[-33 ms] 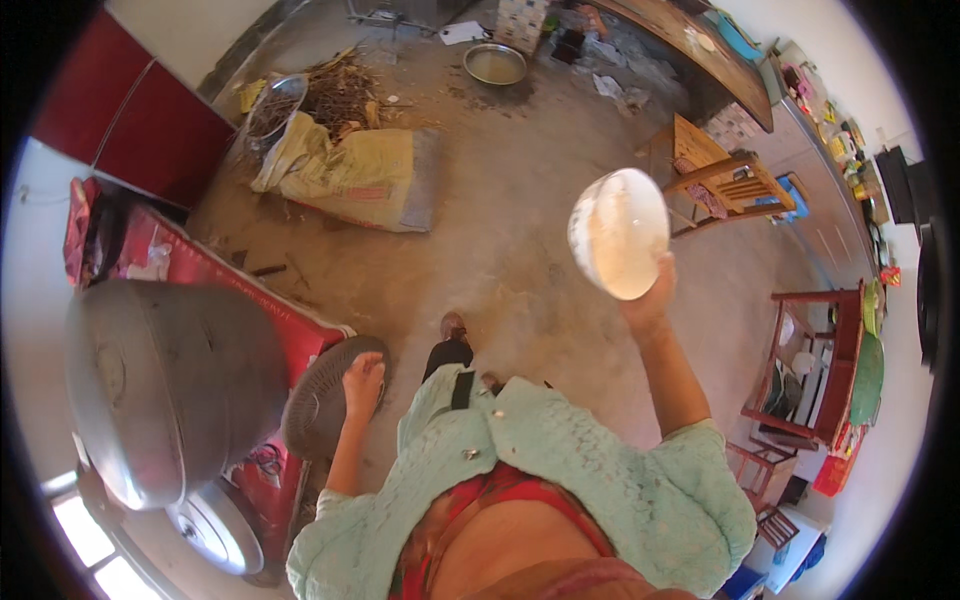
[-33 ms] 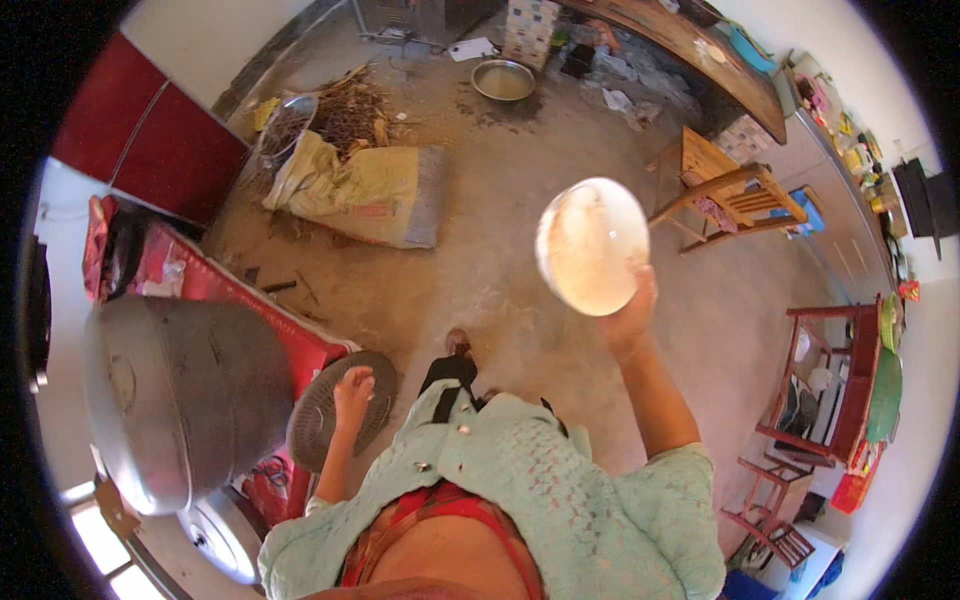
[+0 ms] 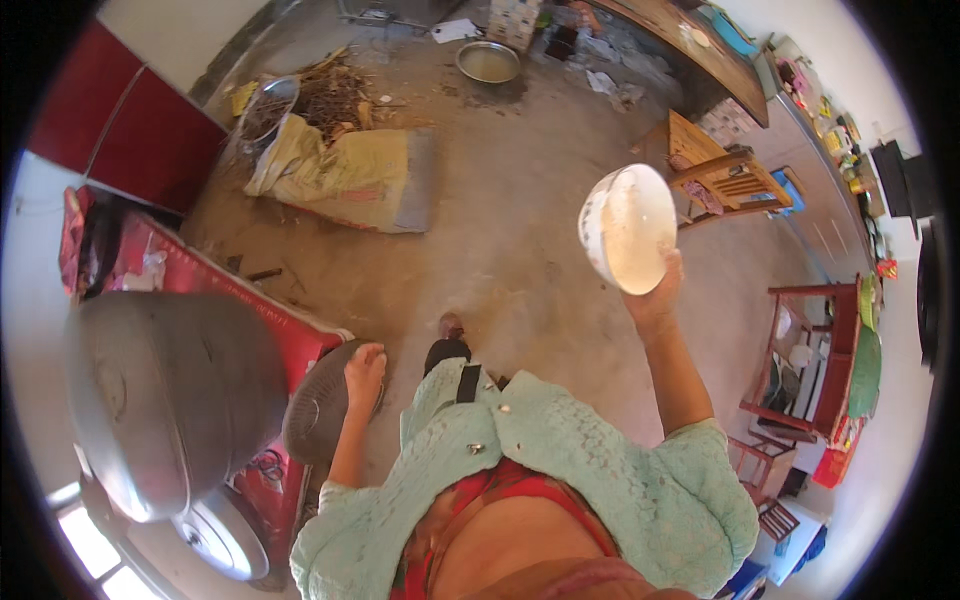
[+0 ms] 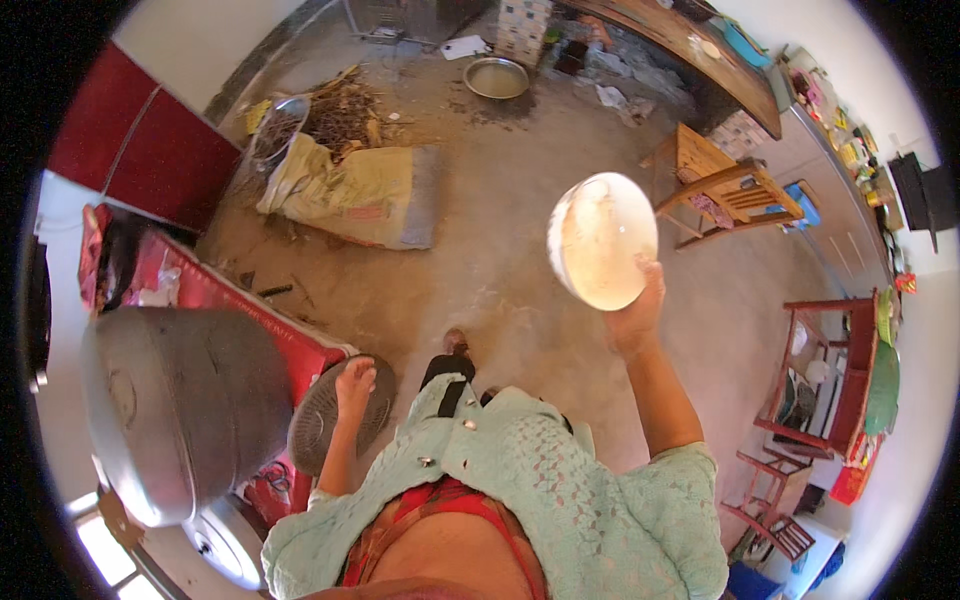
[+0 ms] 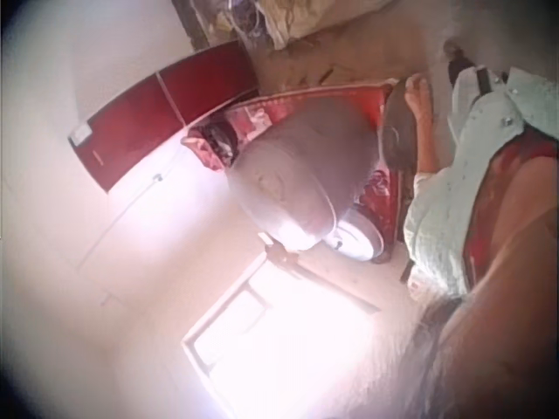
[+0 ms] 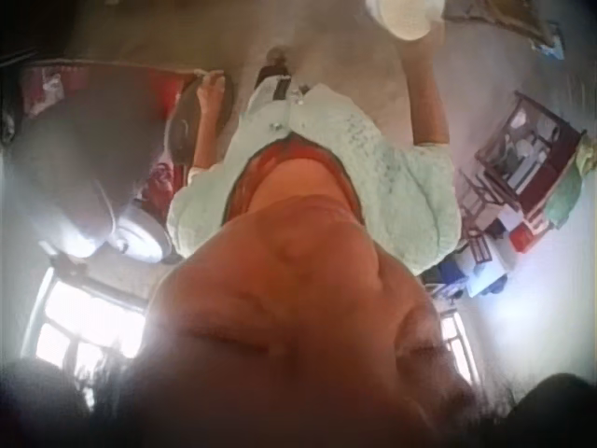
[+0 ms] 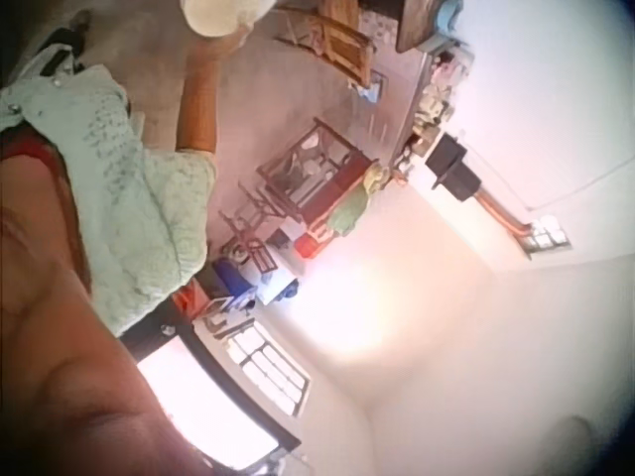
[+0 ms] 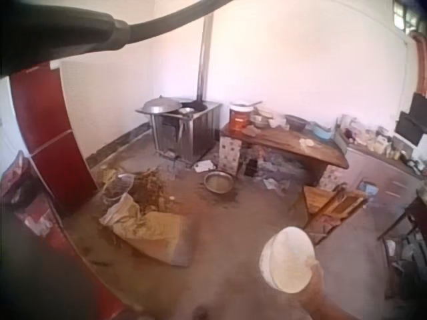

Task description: The person kneads a ball of dough on a floured wooden table, then retrieves flour from a large metal container and returns to roll the dough flat with a wooden rolling pin. The person flattens the dough into a circular shape, repeatedly adjusting its position and applying pressure with the rolling pin.

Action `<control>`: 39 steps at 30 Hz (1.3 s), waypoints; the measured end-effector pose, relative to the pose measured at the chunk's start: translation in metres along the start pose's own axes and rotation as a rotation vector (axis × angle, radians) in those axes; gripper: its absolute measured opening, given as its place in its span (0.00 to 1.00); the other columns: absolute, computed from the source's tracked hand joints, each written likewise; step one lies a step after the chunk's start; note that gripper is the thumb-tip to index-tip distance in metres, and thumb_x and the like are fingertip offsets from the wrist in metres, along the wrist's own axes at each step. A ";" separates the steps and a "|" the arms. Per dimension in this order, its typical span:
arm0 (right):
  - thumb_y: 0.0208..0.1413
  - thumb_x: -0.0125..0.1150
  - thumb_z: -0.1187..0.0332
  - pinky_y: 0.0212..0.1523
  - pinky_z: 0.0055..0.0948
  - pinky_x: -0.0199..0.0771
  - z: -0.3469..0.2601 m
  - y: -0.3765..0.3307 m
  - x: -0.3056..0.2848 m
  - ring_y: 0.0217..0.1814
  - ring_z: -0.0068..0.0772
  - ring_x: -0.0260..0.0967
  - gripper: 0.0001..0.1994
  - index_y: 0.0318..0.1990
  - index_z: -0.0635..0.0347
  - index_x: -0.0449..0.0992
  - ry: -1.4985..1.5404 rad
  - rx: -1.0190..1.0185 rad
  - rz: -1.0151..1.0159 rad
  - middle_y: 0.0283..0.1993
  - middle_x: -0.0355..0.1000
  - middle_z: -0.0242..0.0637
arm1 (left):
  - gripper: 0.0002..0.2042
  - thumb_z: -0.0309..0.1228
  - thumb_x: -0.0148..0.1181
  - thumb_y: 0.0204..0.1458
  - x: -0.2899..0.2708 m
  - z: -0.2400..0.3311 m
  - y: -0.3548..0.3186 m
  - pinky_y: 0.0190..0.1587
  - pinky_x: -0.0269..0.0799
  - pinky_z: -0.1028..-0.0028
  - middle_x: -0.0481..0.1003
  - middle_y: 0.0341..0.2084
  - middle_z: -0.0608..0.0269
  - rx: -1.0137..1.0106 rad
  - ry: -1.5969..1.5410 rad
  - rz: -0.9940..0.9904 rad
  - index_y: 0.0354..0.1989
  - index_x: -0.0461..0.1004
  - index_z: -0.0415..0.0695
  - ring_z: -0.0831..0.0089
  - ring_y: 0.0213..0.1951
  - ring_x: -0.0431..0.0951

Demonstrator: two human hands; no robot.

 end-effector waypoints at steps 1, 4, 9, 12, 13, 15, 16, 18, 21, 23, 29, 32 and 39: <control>0.55 0.51 0.56 0.60 0.41 0.67 -0.015 0.008 0.005 0.61 0.41 0.66 0.29 0.62 0.64 0.61 -0.025 -0.021 -0.011 0.60 0.66 0.42 | 0.09 0.26 0.59 0.49 0.012 0.003 0.028 0.31 0.71 0.75 0.76 0.24 0.63 0.034 0.036 -0.020 0.39 0.77 0.38 0.78 0.26 0.74; 0.54 0.53 0.55 0.61 0.44 0.65 -0.054 0.032 0.016 0.64 0.42 0.63 0.32 0.64 0.63 0.60 -0.034 -0.054 -0.033 0.63 0.64 0.42 | 0.09 0.27 0.59 0.49 0.058 0.047 0.109 0.32 0.70 0.74 0.75 0.24 0.62 0.179 0.066 -0.105 0.39 0.77 0.39 0.77 0.27 0.73; 0.53 0.53 0.56 0.62 0.46 0.65 -0.081 0.085 -0.007 0.64 0.43 0.63 0.32 0.64 0.63 0.61 0.069 -0.087 0.036 0.62 0.65 0.43 | 0.10 0.27 0.59 0.49 0.135 0.152 0.205 0.33 0.69 0.73 0.72 0.24 0.61 0.350 0.063 -0.264 0.40 0.76 0.40 0.74 0.27 0.71; 0.52 0.54 0.58 0.64 0.44 0.64 -0.091 0.123 -0.034 0.64 0.42 0.64 0.31 0.63 0.64 0.61 0.134 -0.106 0.116 0.62 0.66 0.43 | 0.10 0.27 0.59 0.49 0.182 0.224 0.240 0.34 0.69 0.73 0.73 0.26 0.61 0.410 0.131 -0.393 0.40 0.76 0.40 0.72 0.28 0.72; 0.53 0.54 0.58 0.64 0.44 0.64 -0.095 0.136 -0.041 0.64 0.42 0.64 0.31 0.63 0.65 0.61 0.134 -0.124 0.104 0.62 0.66 0.43 | 0.10 0.28 0.60 0.49 0.198 0.239 0.251 0.35 0.69 0.73 0.74 0.27 0.61 0.419 0.148 -0.430 0.40 0.76 0.40 0.72 0.29 0.72; 0.53 0.54 0.60 0.64 0.43 0.64 -0.103 0.163 -0.054 0.64 0.42 0.64 0.30 0.63 0.65 0.61 0.141 -0.142 0.085 0.61 0.66 0.44 | 0.11 0.28 0.60 0.49 0.223 0.262 0.270 0.36 0.70 0.72 0.74 0.28 0.60 0.442 0.198 -0.461 0.41 0.76 0.40 0.71 0.30 0.73; 0.53 0.54 0.61 0.64 0.43 0.64 -0.107 0.182 -0.061 0.64 0.42 0.64 0.30 0.63 0.65 0.61 0.151 -0.150 0.074 0.61 0.66 0.44 | 0.11 0.29 0.60 0.49 0.233 0.272 0.284 0.36 0.70 0.72 0.74 0.28 0.60 0.465 0.229 -0.454 0.41 0.76 0.40 0.71 0.31 0.73; 0.55 0.49 0.63 0.65 0.42 0.62 -0.113 0.220 -0.074 0.64 0.44 0.64 0.29 0.63 0.67 0.60 0.171 -0.161 0.102 0.62 0.65 0.45 | 0.12 0.30 0.60 0.49 0.243 0.276 0.309 0.35 0.69 0.73 0.74 0.26 0.63 0.448 0.266 -0.411 0.41 0.76 0.40 0.74 0.30 0.72; 0.55 0.49 0.64 0.65 0.42 0.62 -0.126 0.270 -0.090 0.64 0.44 0.63 0.29 0.64 0.67 0.59 0.211 -0.082 0.182 0.63 0.64 0.45 | 0.11 0.31 0.60 0.50 0.234 0.265 0.340 0.32 0.69 0.73 0.74 0.24 0.63 0.381 0.388 -0.314 0.41 0.76 0.41 0.76 0.26 0.72; 0.54 0.50 0.64 0.64 0.42 0.63 -0.145 0.329 -0.107 0.64 0.43 0.63 0.29 0.63 0.67 0.59 0.215 -0.101 0.151 0.63 0.64 0.44 | 0.13 0.35 0.58 0.49 0.223 0.221 0.376 0.37 0.73 0.65 0.78 0.29 0.53 0.170 0.589 -0.235 0.40 0.77 0.42 0.58 0.32 0.79; 0.54 0.51 0.63 0.62 0.42 0.67 -0.184 0.428 -0.111 0.63 0.43 0.65 0.28 0.62 0.65 0.61 0.176 -0.152 0.242 0.61 0.66 0.42 | 0.12 0.38 0.58 0.49 0.196 0.127 0.418 0.38 0.73 0.57 0.78 0.28 0.47 -0.004 0.583 -0.134 0.35 0.80 0.44 0.51 0.35 0.79; 0.53 0.51 0.61 0.62 0.45 0.66 -0.200 0.472 -0.120 0.63 0.44 0.64 0.28 0.62 0.63 0.62 0.200 -0.146 0.270 0.61 0.66 0.42 | 0.11 0.37 0.57 0.49 0.239 0.137 0.472 0.38 0.73 0.56 0.78 0.29 0.47 0.049 0.767 -0.192 0.33 0.80 0.45 0.49 0.35 0.79; 0.52 0.51 0.59 0.58 0.54 0.69 -0.254 0.550 -0.087 0.63 0.48 0.64 0.31 0.64 0.60 0.60 0.100 -0.232 0.295 0.62 0.65 0.43 | 0.09 0.35 0.56 0.52 0.424 0.275 0.654 0.41 0.72 0.54 0.77 0.37 0.49 0.310 0.680 -0.347 0.39 0.75 0.48 0.48 0.38 0.77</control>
Point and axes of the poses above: each hand's wrist, its own y-axis towards the middle knuckle, its own x-axis out of the palm, z = x × y, the point moved 2 cm from there along y, towards the middle knuckle
